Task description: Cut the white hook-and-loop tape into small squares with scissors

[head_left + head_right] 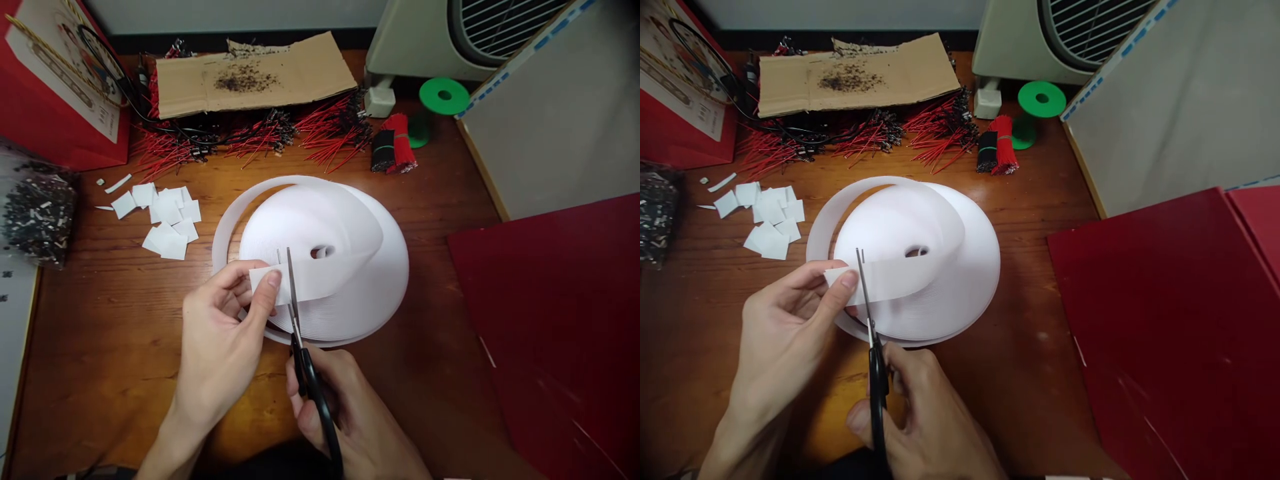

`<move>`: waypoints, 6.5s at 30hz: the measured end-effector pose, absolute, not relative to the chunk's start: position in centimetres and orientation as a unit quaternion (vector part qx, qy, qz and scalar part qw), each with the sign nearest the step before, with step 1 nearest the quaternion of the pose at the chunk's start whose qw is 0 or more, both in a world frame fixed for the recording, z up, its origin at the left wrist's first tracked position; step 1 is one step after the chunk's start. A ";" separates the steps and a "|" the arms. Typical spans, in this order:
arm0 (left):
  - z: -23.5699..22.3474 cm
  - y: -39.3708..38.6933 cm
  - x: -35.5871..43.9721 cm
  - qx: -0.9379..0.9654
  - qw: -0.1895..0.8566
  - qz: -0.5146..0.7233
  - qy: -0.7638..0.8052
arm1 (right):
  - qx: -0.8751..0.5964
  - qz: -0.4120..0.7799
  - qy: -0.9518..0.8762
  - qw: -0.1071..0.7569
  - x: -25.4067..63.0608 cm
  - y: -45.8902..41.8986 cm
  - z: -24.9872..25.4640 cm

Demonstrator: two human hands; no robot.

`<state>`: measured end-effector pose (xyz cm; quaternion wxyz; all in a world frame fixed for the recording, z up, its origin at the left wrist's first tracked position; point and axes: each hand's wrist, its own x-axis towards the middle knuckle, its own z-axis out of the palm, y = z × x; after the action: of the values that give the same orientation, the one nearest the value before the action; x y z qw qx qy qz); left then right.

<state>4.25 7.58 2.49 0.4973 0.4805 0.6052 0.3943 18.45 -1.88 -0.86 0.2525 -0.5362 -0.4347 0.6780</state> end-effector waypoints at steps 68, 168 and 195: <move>3.7 7.6 3.3 0.489 0.531 0.331 0.608 | -0.509 0.675 -0.411 0.342 17.7 0.1 0.3; 1.5 7.9 1.6 0.620 0.458 0.340 0.538 | -0.260 0.824 -0.329 0.382 20.3 1.2 -1.7; 0.1 7.4 2.3 0.596 0.366 0.345 0.626 | -0.566 0.566 -0.358 0.481 19.9 3.4 -1.1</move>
<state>2.28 7.44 0.09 0.3655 0.5962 0.6261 0.3448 19.94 3.38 -1.14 0.4810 -0.5659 -0.3580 0.5660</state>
